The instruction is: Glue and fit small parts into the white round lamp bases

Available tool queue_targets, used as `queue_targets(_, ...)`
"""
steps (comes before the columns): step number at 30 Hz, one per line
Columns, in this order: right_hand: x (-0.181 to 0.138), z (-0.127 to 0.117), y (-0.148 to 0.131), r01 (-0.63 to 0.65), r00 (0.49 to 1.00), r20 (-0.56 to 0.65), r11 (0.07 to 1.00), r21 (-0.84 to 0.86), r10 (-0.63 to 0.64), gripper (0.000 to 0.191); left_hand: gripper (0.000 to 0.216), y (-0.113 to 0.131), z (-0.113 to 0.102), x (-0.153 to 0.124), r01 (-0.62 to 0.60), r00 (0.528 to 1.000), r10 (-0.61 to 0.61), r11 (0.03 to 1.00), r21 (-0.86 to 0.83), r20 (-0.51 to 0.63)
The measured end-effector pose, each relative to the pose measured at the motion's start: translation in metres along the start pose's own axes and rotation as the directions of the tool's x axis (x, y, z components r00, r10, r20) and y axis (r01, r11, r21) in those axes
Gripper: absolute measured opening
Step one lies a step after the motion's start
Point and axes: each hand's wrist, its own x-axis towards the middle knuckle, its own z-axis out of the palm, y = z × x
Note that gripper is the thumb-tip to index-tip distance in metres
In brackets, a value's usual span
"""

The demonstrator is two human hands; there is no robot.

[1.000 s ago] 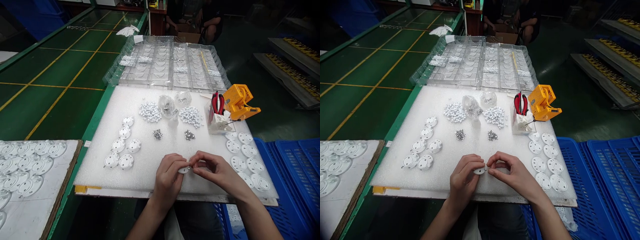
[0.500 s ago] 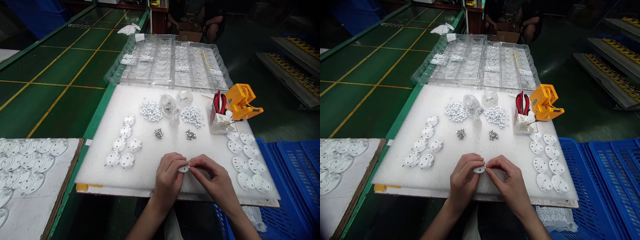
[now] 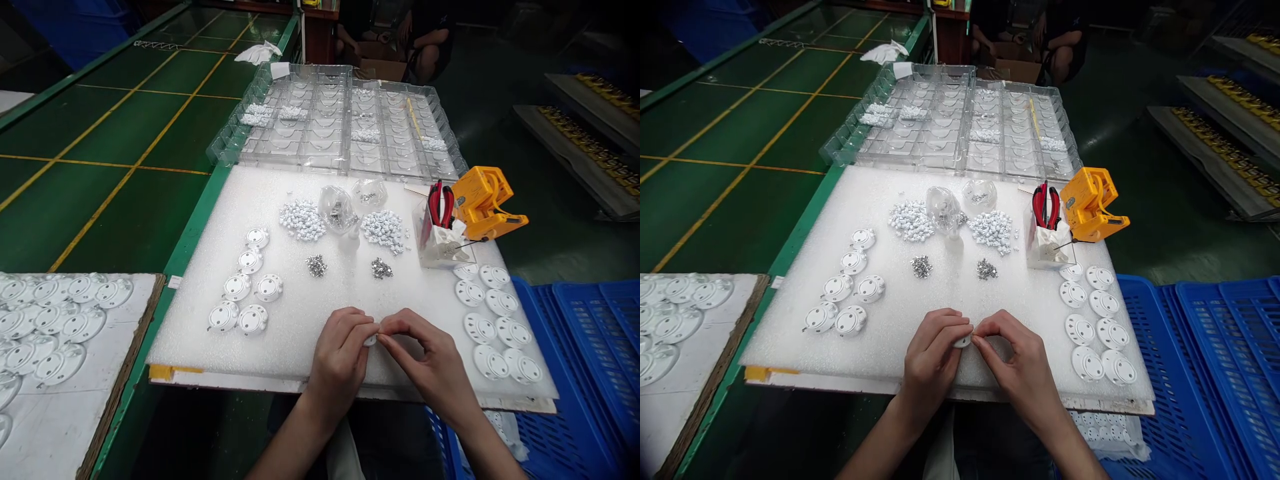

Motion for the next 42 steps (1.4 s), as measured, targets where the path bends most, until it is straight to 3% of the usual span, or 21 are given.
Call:
queue_targets(7, 0.001, 0.000, 0.001, -0.023, 1.000, -0.002, 0.999, 0.043, 0.023, 0.022, 0.028, 0.001, -0.001, 0.001, 0.012, 1.000, -0.012, 1.000, -0.017, 0.002)
queue_targets(18, -0.005, 0.005, 0.009, 0.010, 0.998, -0.060, 0.999, 0.053, -0.006, 0.004, 0.028, 0.001, -0.001, -0.002, 0.038, 0.999, -0.038, 0.999, 0.016, -0.008)
queue_targets(22, -0.008, 0.004, 0.011, 0.011, 0.998, -0.063, 0.997, 0.075, -0.006, 0.006, 0.028, 0.000, -0.001, -0.003, 0.049, 0.999, -0.049, 0.998, 0.030, -0.022)
queue_targets(42, -0.004, 0.006, 0.009, 0.181, 0.982, -0.048, 0.983, 0.003, -0.181, 0.012, 0.028, 0.001, -0.001, 0.000, -0.025, 1.000, 0.024, 1.000, -0.019, -0.011)
